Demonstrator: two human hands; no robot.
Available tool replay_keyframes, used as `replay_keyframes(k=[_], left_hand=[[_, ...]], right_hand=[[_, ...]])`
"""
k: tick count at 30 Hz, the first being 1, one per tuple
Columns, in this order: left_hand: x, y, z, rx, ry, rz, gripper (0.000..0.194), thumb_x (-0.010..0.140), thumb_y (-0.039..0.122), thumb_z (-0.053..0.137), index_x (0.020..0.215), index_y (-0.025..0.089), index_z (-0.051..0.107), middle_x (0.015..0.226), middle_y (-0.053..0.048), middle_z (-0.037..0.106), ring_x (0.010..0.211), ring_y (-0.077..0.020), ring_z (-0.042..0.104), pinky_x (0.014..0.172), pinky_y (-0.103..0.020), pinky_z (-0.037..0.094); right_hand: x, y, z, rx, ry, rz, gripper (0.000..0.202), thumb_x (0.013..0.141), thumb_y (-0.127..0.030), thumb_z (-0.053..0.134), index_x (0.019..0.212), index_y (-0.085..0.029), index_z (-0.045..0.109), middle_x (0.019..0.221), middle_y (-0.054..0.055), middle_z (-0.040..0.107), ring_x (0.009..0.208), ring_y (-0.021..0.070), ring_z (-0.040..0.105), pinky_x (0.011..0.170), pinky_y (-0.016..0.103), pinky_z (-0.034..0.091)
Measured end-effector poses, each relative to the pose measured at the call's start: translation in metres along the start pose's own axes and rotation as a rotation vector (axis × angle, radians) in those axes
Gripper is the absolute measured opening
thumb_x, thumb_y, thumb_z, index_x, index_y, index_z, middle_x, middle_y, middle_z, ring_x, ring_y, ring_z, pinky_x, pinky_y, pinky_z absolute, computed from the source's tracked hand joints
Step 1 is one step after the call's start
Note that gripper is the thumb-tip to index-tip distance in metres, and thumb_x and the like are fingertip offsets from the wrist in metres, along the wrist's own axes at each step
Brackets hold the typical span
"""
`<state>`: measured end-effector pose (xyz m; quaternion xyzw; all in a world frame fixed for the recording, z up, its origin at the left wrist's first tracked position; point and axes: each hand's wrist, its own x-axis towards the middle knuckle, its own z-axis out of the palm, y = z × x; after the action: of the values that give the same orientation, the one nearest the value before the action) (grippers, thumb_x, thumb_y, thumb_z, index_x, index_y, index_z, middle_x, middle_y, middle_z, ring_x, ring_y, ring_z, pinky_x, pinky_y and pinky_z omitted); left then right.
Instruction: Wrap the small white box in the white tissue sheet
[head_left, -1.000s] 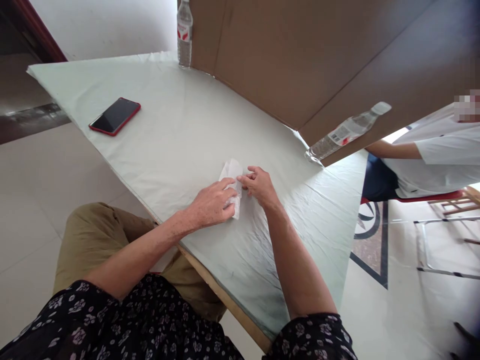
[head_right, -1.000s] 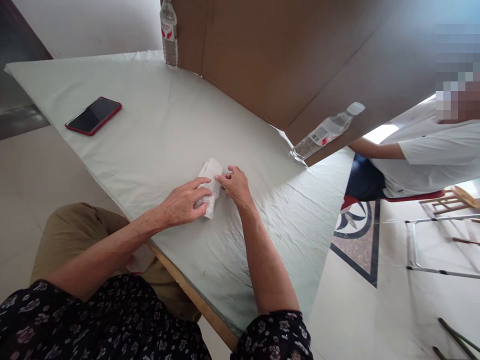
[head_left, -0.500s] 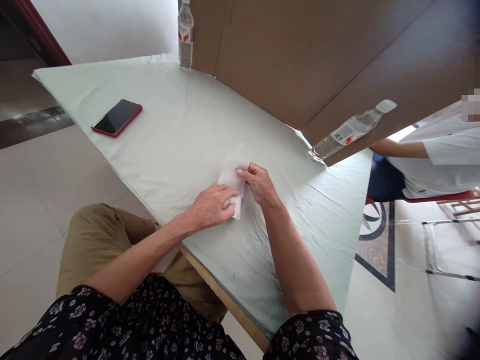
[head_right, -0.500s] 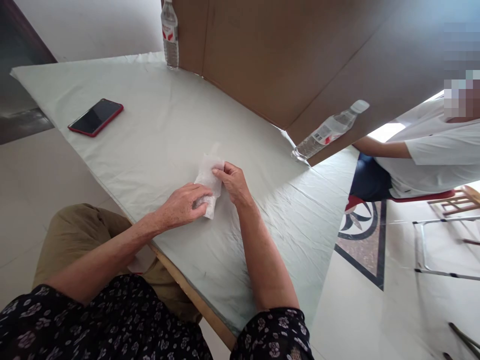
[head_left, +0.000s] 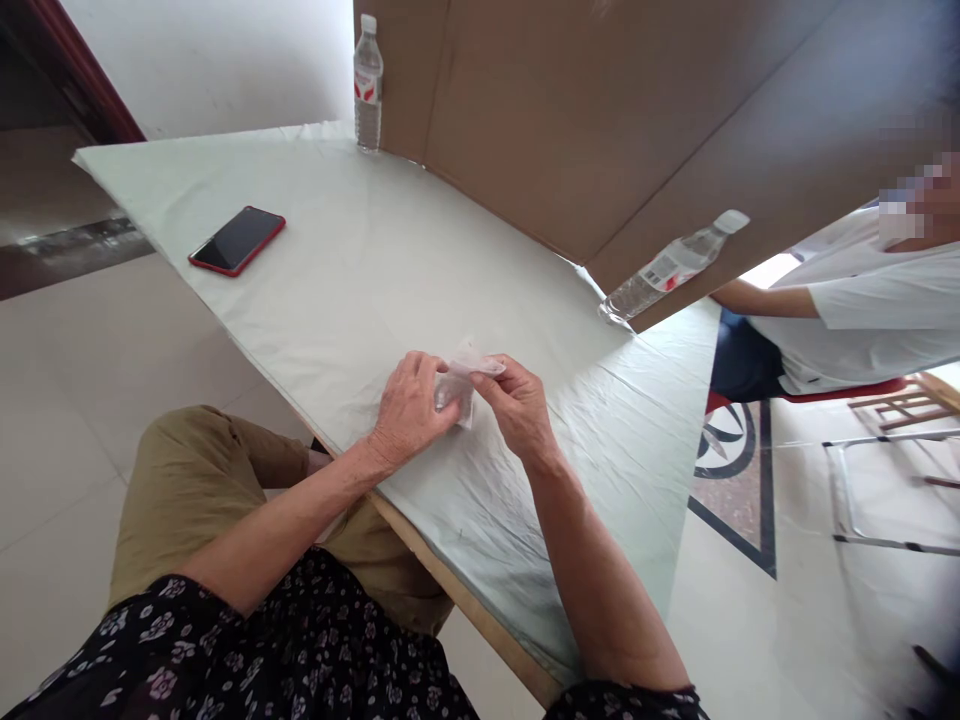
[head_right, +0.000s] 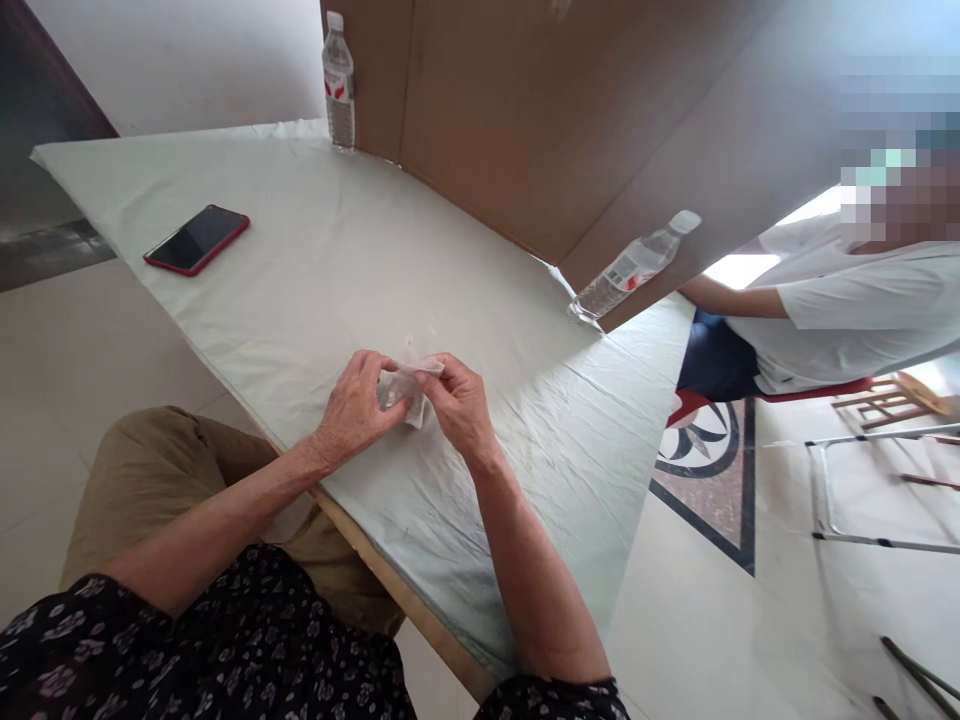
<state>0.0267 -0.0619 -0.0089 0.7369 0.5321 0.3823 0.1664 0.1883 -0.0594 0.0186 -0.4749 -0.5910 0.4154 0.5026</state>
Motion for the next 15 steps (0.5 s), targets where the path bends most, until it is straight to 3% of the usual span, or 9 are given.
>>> replay_keyframes(k=[3, 5, 10, 15], left_hand=[[0.0, -0.004, 0.002, -0.026, 0.039, 0.011, 0.05, 0.076, 0.023, 0.07, 0.123, 0.016, 0.054, 0.12, -0.014, 0.06, 0.114, -0.0296, 0.059, 0.098, -0.044, 0.05], [0.0, -0.007, 0.003, -0.05, 0.0, 0.046, 0.052, 0.077, 0.022, 0.071, 0.127, 0.018, 0.055, 0.131, -0.016, 0.057, 0.123, -0.0307, 0.056, 0.103, -0.045, 0.048], [0.003, -0.016, -0.002, -0.122, -0.17, 0.111, 0.019, 0.082, 0.027, 0.072, 0.096, 0.019, 0.062, 0.137, -0.017, 0.056, 0.13, -0.0312, 0.055, 0.105, -0.045, 0.047], [0.008, -0.028, -0.019, -0.198, -0.326, 0.251, 0.014, 0.083, 0.018, 0.063, 0.097, 0.02, 0.061, 0.125, -0.014, 0.067, 0.124, -0.0266, 0.062, 0.103, -0.043, 0.05]], right_hand=[[-0.016, 0.001, 0.002, -0.083, 0.013, -0.024, 0.009, 0.088, -0.033, 0.068, 0.086, -0.024, 0.071, 0.086, 0.0, 0.071, 0.084, 0.0179, 0.065, 0.084, 0.033, 0.051], [-0.026, 0.003, 0.002, -0.123, 0.013, -0.051, 0.008, 0.09, -0.031, 0.068, 0.089, -0.025, 0.073, 0.099, 0.002, 0.075, 0.098, 0.0207, 0.069, 0.095, 0.037, 0.051], [-0.043, 0.015, 0.002, -0.197, 0.001, -0.184, 0.009, 0.091, -0.027, 0.066, 0.092, -0.027, 0.075, 0.114, 0.006, 0.075, 0.117, 0.023, 0.069, 0.106, 0.041, 0.05], [-0.049, 0.029, 0.002, -0.287, -0.022, -0.307, 0.014, 0.091, -0.022, 0.064, 0.101, -0.027, 0.073, 0.119, 0.008, 0.074, 0.124, 0.0247, 0.067, 0.108, 0.045, 0.052]])
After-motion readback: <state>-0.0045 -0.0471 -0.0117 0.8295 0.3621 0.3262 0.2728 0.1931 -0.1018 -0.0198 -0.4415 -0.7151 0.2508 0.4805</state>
